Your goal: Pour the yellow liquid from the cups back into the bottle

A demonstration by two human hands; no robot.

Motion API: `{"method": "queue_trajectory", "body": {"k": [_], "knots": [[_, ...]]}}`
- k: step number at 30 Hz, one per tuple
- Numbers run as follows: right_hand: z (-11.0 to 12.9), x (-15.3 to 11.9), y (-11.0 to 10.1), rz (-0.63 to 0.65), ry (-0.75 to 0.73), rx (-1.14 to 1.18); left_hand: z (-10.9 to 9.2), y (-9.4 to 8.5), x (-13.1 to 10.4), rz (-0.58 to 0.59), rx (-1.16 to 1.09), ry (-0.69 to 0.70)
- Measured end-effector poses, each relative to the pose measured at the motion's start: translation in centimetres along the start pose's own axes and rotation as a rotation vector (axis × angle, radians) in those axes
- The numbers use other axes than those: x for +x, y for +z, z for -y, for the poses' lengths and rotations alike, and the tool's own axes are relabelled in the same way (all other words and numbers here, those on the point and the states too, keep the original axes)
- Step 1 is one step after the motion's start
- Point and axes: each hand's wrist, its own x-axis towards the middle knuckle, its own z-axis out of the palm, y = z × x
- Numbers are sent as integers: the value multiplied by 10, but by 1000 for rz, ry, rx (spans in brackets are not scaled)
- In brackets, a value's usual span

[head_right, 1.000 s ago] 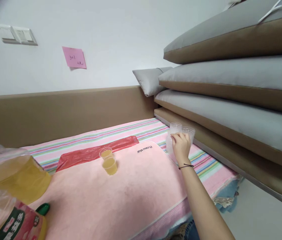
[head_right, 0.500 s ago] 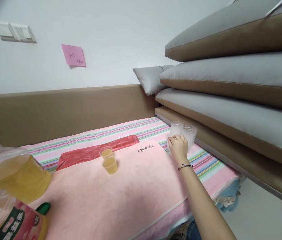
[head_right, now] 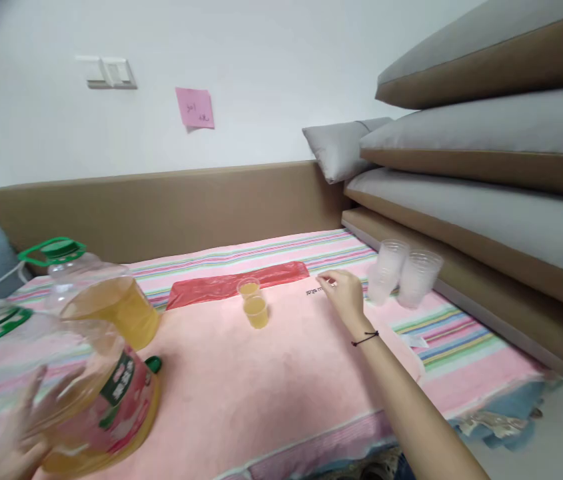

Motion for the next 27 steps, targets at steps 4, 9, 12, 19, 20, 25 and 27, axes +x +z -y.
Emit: {"method": "queue_trajectory", "body": {"k": [4,9,12,19,20,25,27], "knots": [[26,-35,60,209,67,182,5,-5,-2,14,-13,40],[34,-68,111,385,177,430,-4,0,-9,23,-11,59],[38,-80,133,399,243,566,-8,1,-12,53,-32,67],[52,-92,164,251,348,702,-13,3,-16,66,-42,44],[53,-92,166,230,355,709,-13,3,-16,68,-47,43],[60,-90,169,170,372,733,-8,0,-14,90,-67,32],[62,-90,168,156,375,739,-5,-2,-12,111,-69,27]]}}
